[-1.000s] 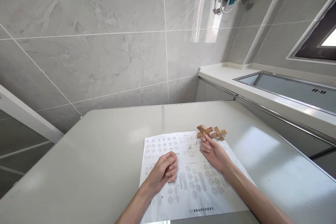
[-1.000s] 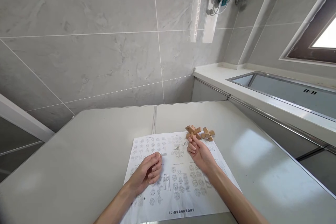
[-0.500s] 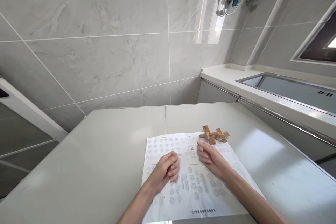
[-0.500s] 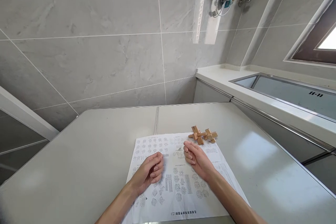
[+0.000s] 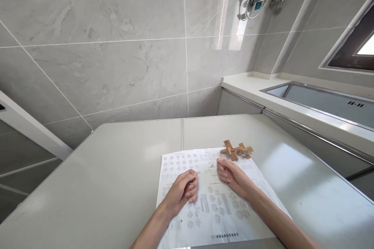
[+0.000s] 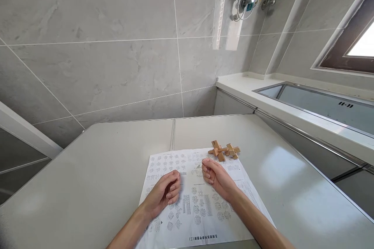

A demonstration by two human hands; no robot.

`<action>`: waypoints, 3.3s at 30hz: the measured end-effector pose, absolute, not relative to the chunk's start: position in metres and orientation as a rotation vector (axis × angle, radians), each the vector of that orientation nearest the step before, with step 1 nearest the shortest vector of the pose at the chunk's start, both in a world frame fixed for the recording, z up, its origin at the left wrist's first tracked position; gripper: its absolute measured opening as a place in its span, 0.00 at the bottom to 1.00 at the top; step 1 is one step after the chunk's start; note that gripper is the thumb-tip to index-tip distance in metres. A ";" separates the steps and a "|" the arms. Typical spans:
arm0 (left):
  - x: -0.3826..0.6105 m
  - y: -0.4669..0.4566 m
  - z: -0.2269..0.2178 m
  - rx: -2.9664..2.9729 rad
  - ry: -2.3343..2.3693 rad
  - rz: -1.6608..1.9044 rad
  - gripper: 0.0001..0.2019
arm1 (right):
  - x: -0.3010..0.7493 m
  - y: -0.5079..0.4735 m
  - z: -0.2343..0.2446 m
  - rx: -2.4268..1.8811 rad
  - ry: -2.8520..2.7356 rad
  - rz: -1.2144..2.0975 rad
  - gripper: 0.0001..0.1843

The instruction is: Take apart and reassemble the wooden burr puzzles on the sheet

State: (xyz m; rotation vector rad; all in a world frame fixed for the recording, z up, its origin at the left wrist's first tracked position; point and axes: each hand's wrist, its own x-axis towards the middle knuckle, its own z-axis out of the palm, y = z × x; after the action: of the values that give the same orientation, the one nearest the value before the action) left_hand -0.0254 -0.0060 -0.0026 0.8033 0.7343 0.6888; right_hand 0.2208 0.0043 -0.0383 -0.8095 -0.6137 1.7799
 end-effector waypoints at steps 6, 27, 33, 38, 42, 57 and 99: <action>-0.024 -0.006 -0.001 0.794 0.730 0.698 0.16 | 0.221 0.004 -0.038 -0.809 -0.611 1.784 0.18; -0.024 -0.006 -0.001 0.780 0.724 0.700 0.16 | 0.221 0.005 -0.033 -0.824 -0.602 1.795 0.19; -0.024 -0.005 -0.003 0.781 0.719 0.703 0.15 | 0.220 0.005 -0.033 -0.818 -0.600 1.786 0.18; -0.024 -0.005 -0.003 0.778 0.716 0.713 0.16 | 0.220 0.005 -0.033 -0.804 -0.575 1.792 0.18; -0.025 -0.005 -0.003 0.777 0.711 0.713 0.16 | 0.222 0.004 -0.030 -0.729 -0.560 1.782 0.19; -0.025 -0.005 -0.001 0.762 0.713 0.735 0.16 | 0.257 0.017 -0.039 -0.467 -0.242 1.516 0.23; -0.027 -0.004 -0.015 0.660 0.663 0.767 0.16 | 0.236 0.002 -0.026 -1.026 -1.014 1.041 0.27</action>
State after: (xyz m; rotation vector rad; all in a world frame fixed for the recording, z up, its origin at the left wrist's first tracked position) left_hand -0.0274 -0.0038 -0.0151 0.6599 0.6635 0.7668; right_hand 0.2357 0.0020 -0.0256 -1.0264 -1.0136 1.0412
